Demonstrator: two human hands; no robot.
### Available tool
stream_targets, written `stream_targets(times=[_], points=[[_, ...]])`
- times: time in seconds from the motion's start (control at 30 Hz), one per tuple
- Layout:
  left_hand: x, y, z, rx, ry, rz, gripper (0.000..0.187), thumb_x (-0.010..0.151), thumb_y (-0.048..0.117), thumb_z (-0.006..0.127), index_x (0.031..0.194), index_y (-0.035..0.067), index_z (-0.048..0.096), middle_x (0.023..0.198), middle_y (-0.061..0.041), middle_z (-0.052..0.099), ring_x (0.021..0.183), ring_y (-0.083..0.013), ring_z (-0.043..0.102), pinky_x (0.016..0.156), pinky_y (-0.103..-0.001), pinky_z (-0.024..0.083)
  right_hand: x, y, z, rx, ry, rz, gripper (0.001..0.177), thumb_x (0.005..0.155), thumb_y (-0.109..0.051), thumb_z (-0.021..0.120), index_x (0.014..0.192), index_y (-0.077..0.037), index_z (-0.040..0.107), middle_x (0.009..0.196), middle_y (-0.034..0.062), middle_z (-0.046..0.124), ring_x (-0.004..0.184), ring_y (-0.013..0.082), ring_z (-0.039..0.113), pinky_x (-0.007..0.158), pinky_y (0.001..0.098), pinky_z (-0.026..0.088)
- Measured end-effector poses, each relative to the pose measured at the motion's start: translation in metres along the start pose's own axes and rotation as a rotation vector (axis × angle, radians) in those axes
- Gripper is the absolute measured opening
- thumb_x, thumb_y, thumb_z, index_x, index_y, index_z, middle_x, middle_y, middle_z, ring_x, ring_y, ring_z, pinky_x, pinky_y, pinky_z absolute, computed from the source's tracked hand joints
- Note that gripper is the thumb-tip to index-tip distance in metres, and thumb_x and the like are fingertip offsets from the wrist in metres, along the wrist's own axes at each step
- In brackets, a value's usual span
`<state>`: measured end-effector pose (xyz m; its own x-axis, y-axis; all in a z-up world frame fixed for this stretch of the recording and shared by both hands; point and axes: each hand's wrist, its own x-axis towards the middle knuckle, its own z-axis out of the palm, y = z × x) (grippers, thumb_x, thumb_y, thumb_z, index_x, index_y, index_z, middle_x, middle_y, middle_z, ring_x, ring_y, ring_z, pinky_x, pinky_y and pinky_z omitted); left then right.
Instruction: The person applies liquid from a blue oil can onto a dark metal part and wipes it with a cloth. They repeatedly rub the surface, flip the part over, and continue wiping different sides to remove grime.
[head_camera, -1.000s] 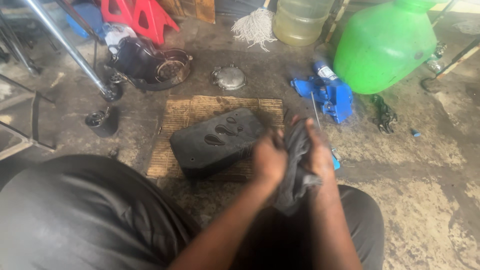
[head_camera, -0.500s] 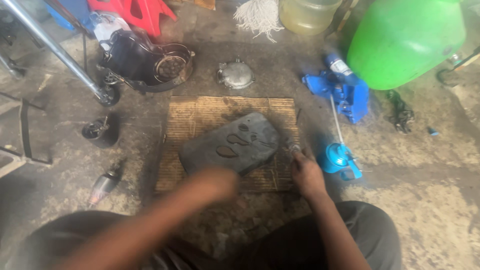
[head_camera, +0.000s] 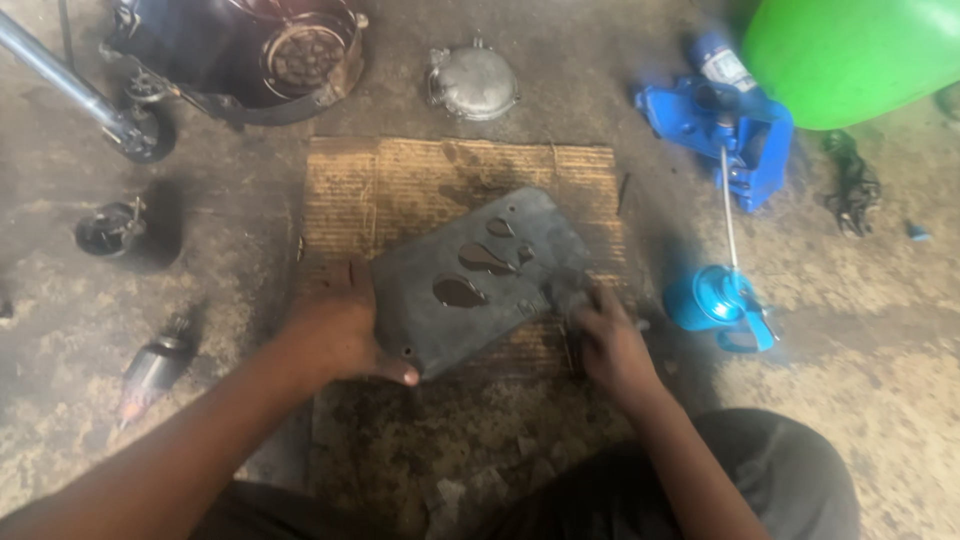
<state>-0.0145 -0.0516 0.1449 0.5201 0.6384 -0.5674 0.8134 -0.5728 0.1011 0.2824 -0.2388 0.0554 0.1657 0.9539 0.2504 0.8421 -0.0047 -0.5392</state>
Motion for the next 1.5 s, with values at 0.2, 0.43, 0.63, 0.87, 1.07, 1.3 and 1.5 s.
stream_targets(times=[0.2, 0.43, 0.63, 0.87, 1.07, 1.3, 1.5], points=[[0.002, 0.006, -0.004, -0.009, -0.026, -0.037, 0.162, 0.049, 0.074, 0.092, 0.156, -0.012, 0.005, 0.163, -0.032, 0.018, 0.147, -0.0475, 0.032, 0.12, -0.05, 0.034, 0.034, 0.04, 0.004, 0.508, 0.115, 0.253, 0.04, 0.096, 0.006, 0.048, 0.128, -0.012, 0.062, 0.135, 0.0238, 0.067, 0.127, 0.0432, 0.063, 0.11, 0.0441, 0.047], [0.001, 0.004, -0.005, 0.022, -0.025, -0.03, 0.162, 0.05, 0.075, 0.092, 0.155, -0.012, 0.004, 0.162, -0.033, 0.017, 0.148, -0.0483, 0.029, 0.123, -0.051, 0.028, -0.01, 0.067, 0.022, -0.045, 0.058, 0.093, 0.046, 0.078, 0.008, 0.054, 0.12, -0.007, 0.068, 0.135, 0.0278, 0.057, 0.123, 0.0485, 0.057, 0.102, 0.0498, 0.049], [-0.003, 0.0, -0.001, -0.038, -0.022, -0.023, 0.163, 0.052, 0.076, 0.092, 0.155, -0.011, 0.0, 0.162, -0.033, 0.011, 0.147, -0.0512, 0.025, 0.121, -0.05, 0.029, -0.001, 0.069, 0.028, -0.089, 0.103, -0.039, 0.052, 0.074, 0.011, 0.049, 0.12, -0.004, 0.067, 0.137, 0.0329, 0.052, 0.125, 0.0523, 0.053, 0.104, 0.0505, 0.047], [-0.002, -0.001, 0.002, -0.025, 0.015, -0.005, 0.161, 0.052, 0.077, 0.089, 0.155, -0.013, 0.003, 0.162, -0.033, 0.015, 0.149, -0.0485, 0.025, 0.122, -0.049, 0.027, -0.001, 0.083, 0.033, -0.099, 0.086, 0.157, 0.049, 0.08, 0.005, 0.053, 0.126, -0.006, 0.065, 0.136, 0.031, 0.054, 0.122, 0.0504, 0.057, 0.101, 0.0484, 0.05], [-0.001, 0.0, 0.006, -0.008, 0.023, 0.014, 0.16, 0.052, 0.078, 0.089, 0.154, -0.014, 0.007, 0.16, -0.035, 0.019, 0.149, -0.0499, 0.024, 0.124, -0.049, 0.025, 0.005, 0.07, 0.022, -0.028, 0.061, 0.26, 0.043, 0.089, 0.003, 0.051, 0.127, -0.01, 0.067, 0.137, 0.0251, 0.061, 0.123, 0.0472, 0.062, 0.103, 0.0465, 0.052], [0.012, -0.007, 0.006, 0.054, 0.075, 0.066, 0.16, 0.051, 0.083, 0.087, 0.15, -0.017, 0.011, 0.158, -0.04, 0.018, 0.148, -0.0521, 0.021, 0.121, -0.052, 0.022, -0.021, 0.075, 0.049, -0.209, 0.171, 0.114, 0.053, 0.076, 0.01, 0.052, 0.125, -0.005, 0.065, 0.141, 0.0304, 0.053, 0.121, 0.0514, 0.058, 0.1, 0.0487, 0.052], [0.002, 0.0, -0.001, 0.158, 0.057, 0.041, 0.159, 0.053, 0.087, 0.082, 0.15, -0.019, 0.014, 0.157, -0.038, 0.024, 0.149, -0.0496, 0.024, 0.124, -0.054, 0.021, -0.044, 0.04, 0.064, -0.199, 0.143, 0.021, 0.06, 0.064, 0.002, 0.059, 0.122, -0.011, 0.07, 0.135, 0.0355, 0.053, 0.113, 0.0532, 0.057, 0.092, 0.054, 0.051]])
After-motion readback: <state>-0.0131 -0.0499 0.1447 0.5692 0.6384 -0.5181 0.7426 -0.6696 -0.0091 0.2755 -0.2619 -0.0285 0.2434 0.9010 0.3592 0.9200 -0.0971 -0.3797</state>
